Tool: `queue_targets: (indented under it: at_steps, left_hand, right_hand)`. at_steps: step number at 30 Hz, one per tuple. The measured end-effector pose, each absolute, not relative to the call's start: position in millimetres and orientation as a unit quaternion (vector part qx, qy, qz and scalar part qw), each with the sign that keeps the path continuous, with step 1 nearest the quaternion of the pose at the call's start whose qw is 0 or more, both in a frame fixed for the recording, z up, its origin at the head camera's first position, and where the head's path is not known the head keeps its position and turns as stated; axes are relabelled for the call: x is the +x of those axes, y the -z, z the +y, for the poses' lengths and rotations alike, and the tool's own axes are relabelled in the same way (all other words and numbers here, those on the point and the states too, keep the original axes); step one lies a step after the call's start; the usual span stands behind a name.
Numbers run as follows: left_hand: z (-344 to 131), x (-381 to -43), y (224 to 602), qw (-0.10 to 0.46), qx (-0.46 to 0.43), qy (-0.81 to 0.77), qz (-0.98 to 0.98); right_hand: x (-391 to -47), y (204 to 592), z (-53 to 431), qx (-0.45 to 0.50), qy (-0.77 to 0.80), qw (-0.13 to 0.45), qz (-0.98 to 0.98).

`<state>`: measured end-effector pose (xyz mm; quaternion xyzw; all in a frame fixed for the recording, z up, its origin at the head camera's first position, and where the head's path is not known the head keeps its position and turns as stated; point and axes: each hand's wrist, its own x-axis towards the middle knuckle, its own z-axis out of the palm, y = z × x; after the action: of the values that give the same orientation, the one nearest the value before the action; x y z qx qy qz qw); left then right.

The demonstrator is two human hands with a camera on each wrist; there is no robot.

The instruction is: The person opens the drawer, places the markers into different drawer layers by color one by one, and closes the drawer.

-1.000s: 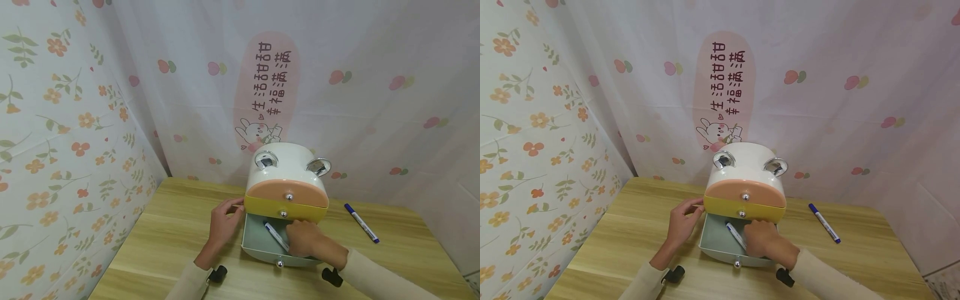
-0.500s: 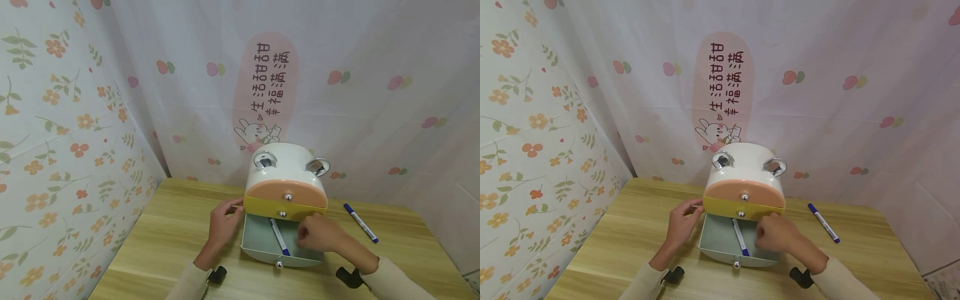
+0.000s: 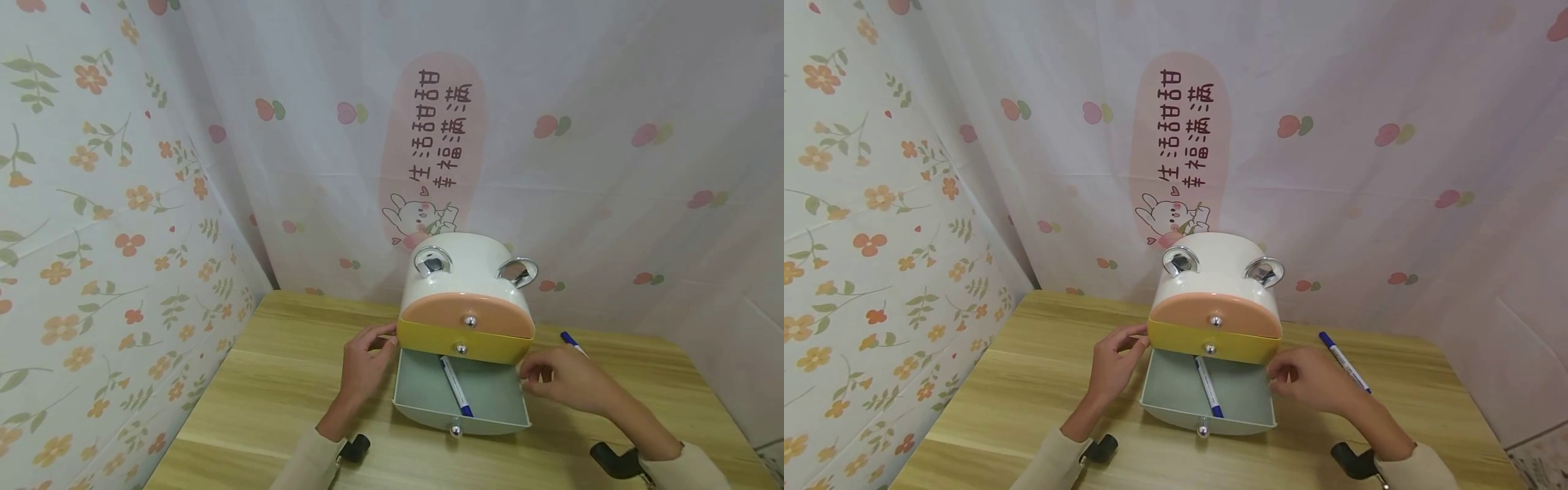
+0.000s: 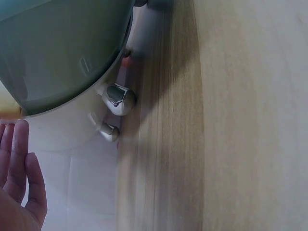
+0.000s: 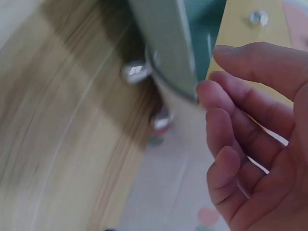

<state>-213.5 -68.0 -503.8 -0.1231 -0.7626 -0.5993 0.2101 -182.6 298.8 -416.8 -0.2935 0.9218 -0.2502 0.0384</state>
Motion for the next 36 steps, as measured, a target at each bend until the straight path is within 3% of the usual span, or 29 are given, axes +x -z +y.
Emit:
queue_targets:
  at_steps: [14, 23, 36]
  left_hand:
    - [-68, -216, 506, 0.216, -0.124, 0.598, -0.762]
    - [-69, -216, 506, 0.215, -0.125, 0.602, -0.758]
    - [-68, -215, 505, 0.213, -0.122, 0.6, -0.762]
  right_hand:
    - [-204, 462, 383, -0.134, 0.248, -0.012, 0.959]
    - [-207, 487, 426, -0.053, 0.255, 0.015, 0.965]
    - [-205, 513, 459, 0.015, 0.23, -0.011, 0.973]
